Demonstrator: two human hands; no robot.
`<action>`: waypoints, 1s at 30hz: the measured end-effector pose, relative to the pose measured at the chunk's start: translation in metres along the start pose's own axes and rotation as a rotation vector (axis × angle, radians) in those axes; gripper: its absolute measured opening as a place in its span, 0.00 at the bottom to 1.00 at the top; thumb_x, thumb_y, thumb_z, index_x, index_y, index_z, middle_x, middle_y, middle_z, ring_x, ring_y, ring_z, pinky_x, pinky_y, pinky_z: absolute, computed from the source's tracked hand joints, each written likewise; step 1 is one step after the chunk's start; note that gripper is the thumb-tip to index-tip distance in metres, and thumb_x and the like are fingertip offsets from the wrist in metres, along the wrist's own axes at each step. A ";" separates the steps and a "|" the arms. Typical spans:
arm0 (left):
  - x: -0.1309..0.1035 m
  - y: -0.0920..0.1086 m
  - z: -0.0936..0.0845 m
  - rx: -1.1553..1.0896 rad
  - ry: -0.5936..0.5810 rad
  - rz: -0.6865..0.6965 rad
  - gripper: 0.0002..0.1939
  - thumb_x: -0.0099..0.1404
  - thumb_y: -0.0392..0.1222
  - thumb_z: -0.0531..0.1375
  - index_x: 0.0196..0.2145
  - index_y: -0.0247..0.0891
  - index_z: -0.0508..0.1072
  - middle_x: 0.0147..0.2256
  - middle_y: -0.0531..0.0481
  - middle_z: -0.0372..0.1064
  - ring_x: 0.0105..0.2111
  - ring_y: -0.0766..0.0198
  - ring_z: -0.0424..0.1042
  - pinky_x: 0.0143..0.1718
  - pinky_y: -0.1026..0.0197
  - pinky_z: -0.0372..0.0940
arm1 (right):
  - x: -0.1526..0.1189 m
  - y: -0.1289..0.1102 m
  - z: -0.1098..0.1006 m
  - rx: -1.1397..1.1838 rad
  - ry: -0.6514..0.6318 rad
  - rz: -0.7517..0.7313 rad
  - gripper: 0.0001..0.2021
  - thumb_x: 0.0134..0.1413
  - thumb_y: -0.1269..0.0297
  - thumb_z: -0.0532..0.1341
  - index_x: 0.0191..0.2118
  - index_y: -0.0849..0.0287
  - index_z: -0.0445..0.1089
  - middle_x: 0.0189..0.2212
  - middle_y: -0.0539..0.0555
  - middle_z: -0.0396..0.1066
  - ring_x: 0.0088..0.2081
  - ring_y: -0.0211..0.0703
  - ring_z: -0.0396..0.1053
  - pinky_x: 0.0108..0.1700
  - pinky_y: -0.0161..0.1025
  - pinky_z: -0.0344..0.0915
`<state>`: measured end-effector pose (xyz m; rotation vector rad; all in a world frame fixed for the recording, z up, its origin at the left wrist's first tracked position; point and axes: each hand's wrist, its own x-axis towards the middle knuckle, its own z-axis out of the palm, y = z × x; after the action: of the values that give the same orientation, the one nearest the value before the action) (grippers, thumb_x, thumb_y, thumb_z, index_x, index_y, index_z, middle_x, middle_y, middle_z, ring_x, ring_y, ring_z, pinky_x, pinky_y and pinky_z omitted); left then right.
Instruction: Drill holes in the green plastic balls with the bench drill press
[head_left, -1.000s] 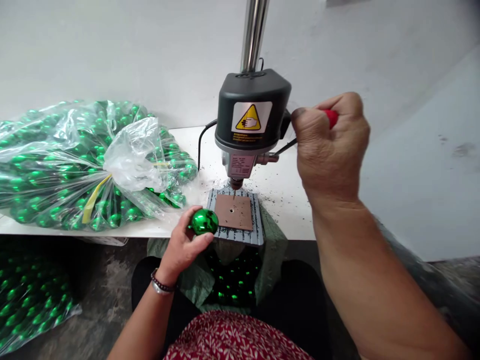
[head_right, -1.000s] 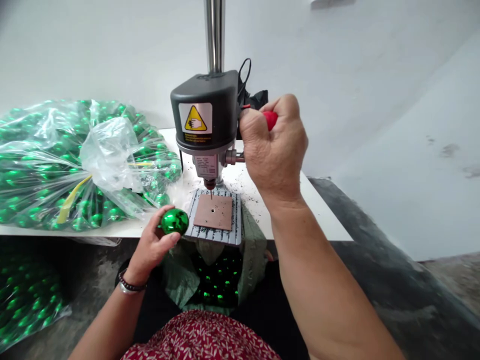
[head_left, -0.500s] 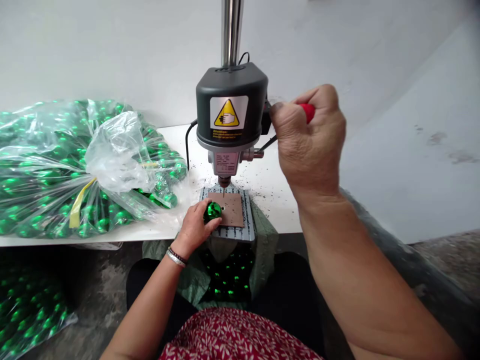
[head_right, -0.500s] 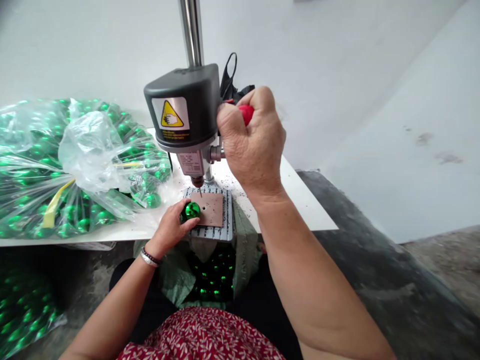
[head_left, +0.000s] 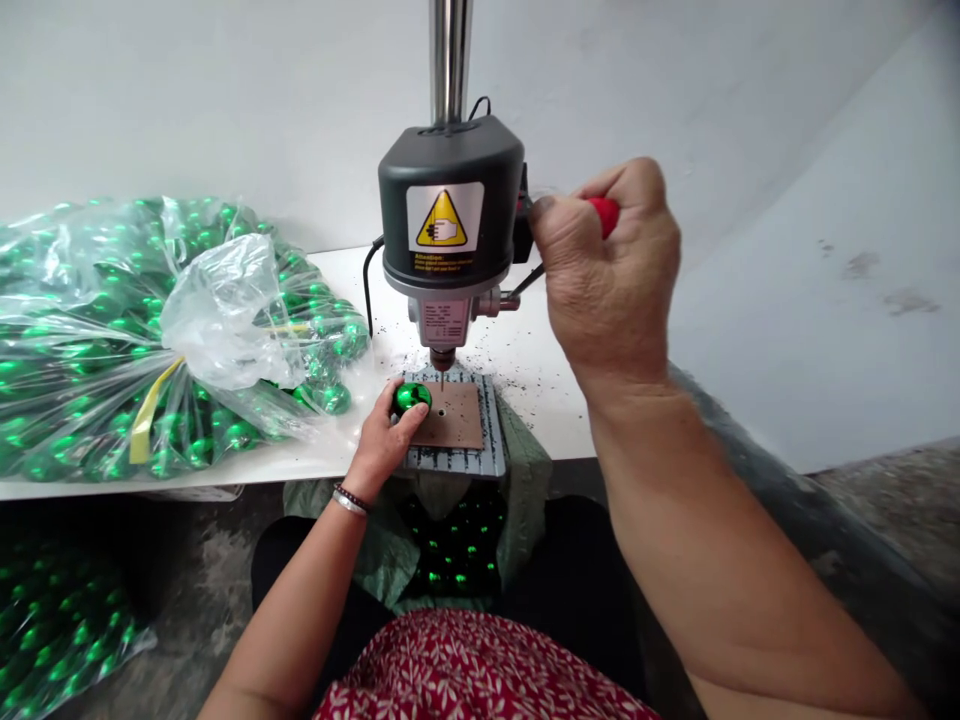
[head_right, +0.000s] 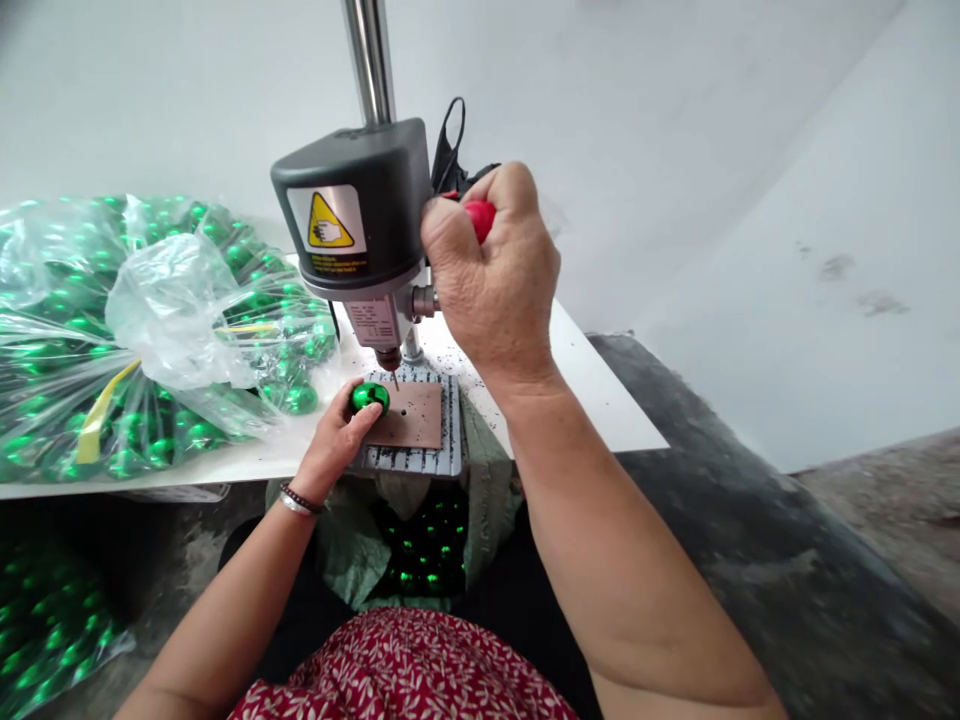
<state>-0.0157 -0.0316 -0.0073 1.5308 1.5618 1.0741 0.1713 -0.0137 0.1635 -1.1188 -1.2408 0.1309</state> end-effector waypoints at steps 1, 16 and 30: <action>0.001 -0.003 0.005 -0.013 0.011 -0.007 0.31 0.62 0.51 0.61 0.59 0.34 0.66 0.58 0.39 0.68 0.60 0.51 0.66 0.64 0.52 0.57 | 0.000 -0.001 0.000 0.029 -0.008 0.011 0.12 0.57 0.65 0.60 0.30 0.60 0.54 0.22 0.41 0.51 0.26 0.22 0.52 0.34 0.27 0.57; 0.009 -0.006 0.023 0.193 -0.034 0.028 0.31 0.60 0.45 0.66 0.60 0.42 0.68 0.56 0.44 0.72 0.59 0.50 0.68 0.66 0.44 0.54 | -0.002 -0.007 -0.003 0.153 -0.051 0.063 0.13 0.56 0.65 0.61 0.30 0.59 0.53 0.24 0.44 0.51 0.27 0.26 0.47 0.26 0.26 0.51; 0.013 -0.008 0.025 0.263 -0.117 0.220 0.29 0.58 0.44 0.68 0.57 0.41 0.71 0.57 0.43 0.72 0.59 0.49 0.68 0.64 0.46 0.58 | 0.000 -0.003 -0.003 0.055 -0.017 0.024 0.13 0.57 0.65 0.61 0.29 0.58 0.54 0.23 0.43 0.54 0.27 0.28 0.51 0.34 0.32 0.55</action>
<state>0.0024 -0.0159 -0.0235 1.9446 1.5265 0.9026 0.1724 -0.0168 0.1660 -1.0869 -1.2322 0.1917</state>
